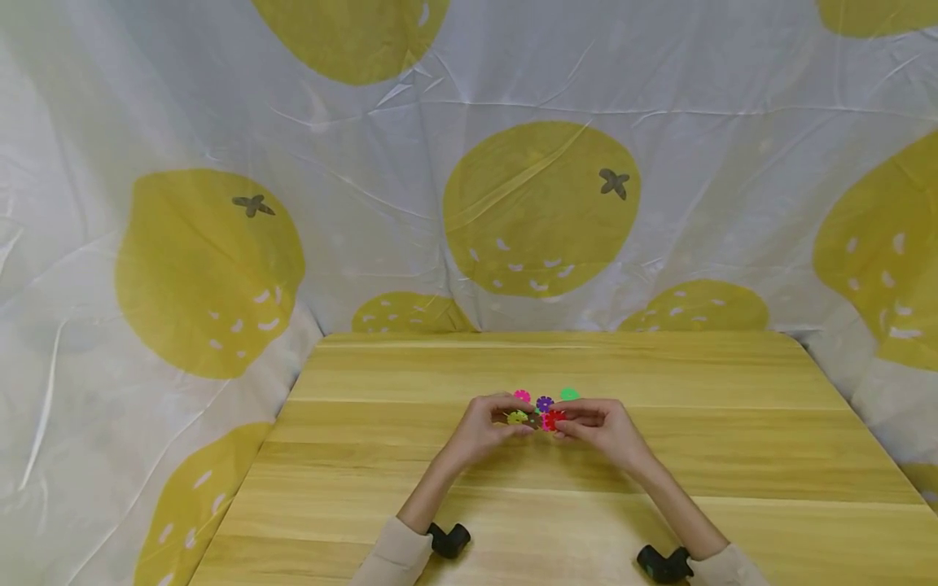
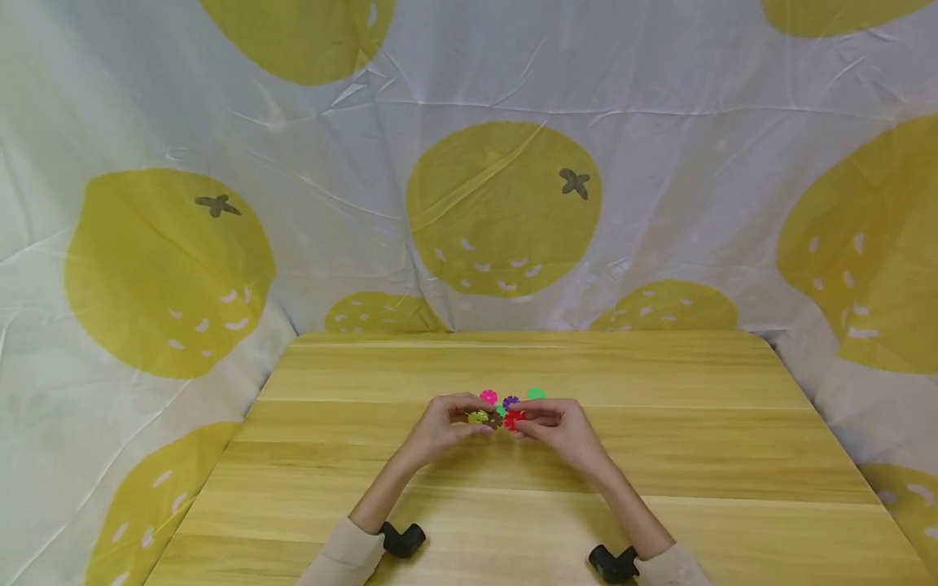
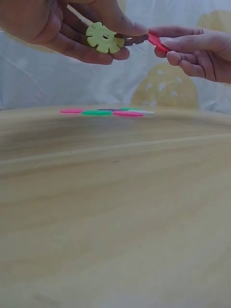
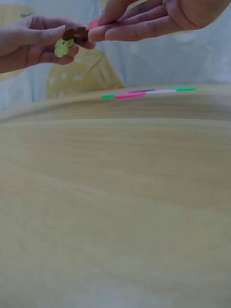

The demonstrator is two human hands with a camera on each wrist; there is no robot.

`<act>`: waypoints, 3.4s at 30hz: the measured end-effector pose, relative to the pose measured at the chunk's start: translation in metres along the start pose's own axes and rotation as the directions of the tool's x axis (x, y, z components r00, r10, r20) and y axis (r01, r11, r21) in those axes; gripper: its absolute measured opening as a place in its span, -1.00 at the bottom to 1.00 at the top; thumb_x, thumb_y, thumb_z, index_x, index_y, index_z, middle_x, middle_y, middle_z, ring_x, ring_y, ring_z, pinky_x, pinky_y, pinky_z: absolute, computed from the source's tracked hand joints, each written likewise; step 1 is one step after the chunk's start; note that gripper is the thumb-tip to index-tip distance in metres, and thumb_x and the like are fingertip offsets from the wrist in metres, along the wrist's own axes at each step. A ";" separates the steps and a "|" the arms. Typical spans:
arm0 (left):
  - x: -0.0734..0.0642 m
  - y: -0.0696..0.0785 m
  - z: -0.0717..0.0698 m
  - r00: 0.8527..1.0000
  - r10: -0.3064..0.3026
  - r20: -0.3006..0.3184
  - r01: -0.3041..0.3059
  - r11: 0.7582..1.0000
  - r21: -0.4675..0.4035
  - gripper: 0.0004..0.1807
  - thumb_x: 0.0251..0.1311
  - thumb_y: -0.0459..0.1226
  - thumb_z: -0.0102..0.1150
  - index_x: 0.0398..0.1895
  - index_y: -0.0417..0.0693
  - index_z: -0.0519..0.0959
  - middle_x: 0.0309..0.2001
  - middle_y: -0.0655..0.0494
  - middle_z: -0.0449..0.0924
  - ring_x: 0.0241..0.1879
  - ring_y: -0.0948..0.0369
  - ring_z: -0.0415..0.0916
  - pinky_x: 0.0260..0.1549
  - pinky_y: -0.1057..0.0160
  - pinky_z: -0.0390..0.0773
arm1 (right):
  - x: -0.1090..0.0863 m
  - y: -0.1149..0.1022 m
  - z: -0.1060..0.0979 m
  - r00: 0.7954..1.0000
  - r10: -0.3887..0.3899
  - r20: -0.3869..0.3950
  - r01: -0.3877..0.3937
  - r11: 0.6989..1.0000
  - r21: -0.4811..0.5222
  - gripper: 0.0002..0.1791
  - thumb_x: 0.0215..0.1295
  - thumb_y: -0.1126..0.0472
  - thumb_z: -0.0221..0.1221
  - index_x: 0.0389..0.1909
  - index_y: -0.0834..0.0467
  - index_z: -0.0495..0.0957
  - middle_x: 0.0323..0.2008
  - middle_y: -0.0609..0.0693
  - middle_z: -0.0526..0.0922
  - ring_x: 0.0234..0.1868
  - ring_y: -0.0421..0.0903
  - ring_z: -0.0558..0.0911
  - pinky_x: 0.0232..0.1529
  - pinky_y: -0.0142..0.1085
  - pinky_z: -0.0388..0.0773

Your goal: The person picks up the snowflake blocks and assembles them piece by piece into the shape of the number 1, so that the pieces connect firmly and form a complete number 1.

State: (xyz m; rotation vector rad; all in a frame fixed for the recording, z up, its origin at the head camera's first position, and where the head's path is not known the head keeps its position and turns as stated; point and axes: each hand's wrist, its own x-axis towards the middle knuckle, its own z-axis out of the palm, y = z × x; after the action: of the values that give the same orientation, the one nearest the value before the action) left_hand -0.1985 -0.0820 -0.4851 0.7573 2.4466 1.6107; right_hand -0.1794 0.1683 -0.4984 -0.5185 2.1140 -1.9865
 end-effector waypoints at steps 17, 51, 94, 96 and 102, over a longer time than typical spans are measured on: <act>0.004 -0.002 0.001 0.999 -0.034 0.029 0.036 0.998 -0.054 -0.80 0.23 -0.34 0.43 -0.08 -0.12 0.79 -0.09 -0.04 0.75 -0.08 0.18 0.61 -0.25 0.49 0.58 | 0.001 0.002 0.006 0.999 -0.023 -0.042 0.022 0.999 -0.032 -0.65 0.39 0.35 0.29 0.13 0.42 0.64 -0.03 0.44 0.73 -0.15 0.21 0.81 -0.08 0.01 0.73; 0.001 0.002 -0.002 0.997 -0.060 0.043 0.068 0.968 -0.243 -0.76 0.22 -0.43 0.40 -0.04 -0.28 0.76 0.01 -0.24 0.75 0.08 -0.14 0.67 -0.17 0.43 0.69 | -0.005 0.001 0.013 0.992 -0.122 -0.031 0.121 0.992 -0.031 -0.60 0.46 0.37 0.21 0.23 0.48 0.55 0.02 0.45 0.70 -0.18 0.08 0.84 -0.10 0.07 0.70; -0.004 0.003 0.009 1.000 0.019 0.004 -0.019 0.993 0.117 -0.66 0.31 -0.35 0.35 0.15 -0.17 0.70 -0.04 0.03 0.70 -0.03 0.16 0.63 0.04 0.32 0.65 | 0.002 -0.002 -0.004 0.976 0.155 -0.155 -0.180 0.969 -0.168 -0.61 0.39 0.28 0.32 0.15 0.41 0.62 -0.13 0.36 0.77 -0.41 0.05 0.76 -0.39 -0.18 0.72; -0.005 0.004 0.009 1.000 0.011 0.002 -0.011 0.993 0.118 -0.66 0.32 -0.34 0.35 0.15 -0.12 0.71 -0.05 0.06 0.69 -0.03 0.18 0.63 0.05 0.31 0.64 | 0.004 0.000 -0.005 0.974 0.152 -0.168 -0.184 0.963 -0.197 -0.64 0.37 0.32 0.33 0.13 0.39 0.64 -0.13 0.35 0.77 -0.42 0.05 0.75 -0.42 -0.21 0.71; -0.005 0.001 0.008 1.000 -0.002 -0.012 0.004 0.994 0.109 -0.64 0.28 -0.28 0.41 0.14 -0.06 0.72 -0.06 0.09 0.69 -0.02 0.20 0.62 0.08 0.29 0.62 | 0.010 0.008 -0.005 0.969 0.159 -0.188 -0.204 0.946 -0.252 -0.66 0.30 0.36 0.38 0.07 0.36 0.69 -0.25 0.26 0.78 -0.49 -0.08 0.68 -0.53 -0.34 0.57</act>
State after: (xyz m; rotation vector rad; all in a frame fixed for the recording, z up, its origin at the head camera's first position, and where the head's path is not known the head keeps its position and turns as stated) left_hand -0.1911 -0.0774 -0.4884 0.7608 2.5605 1.4944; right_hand -0.1919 0.1696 -0.5050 -0.1911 2.4523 -1.7041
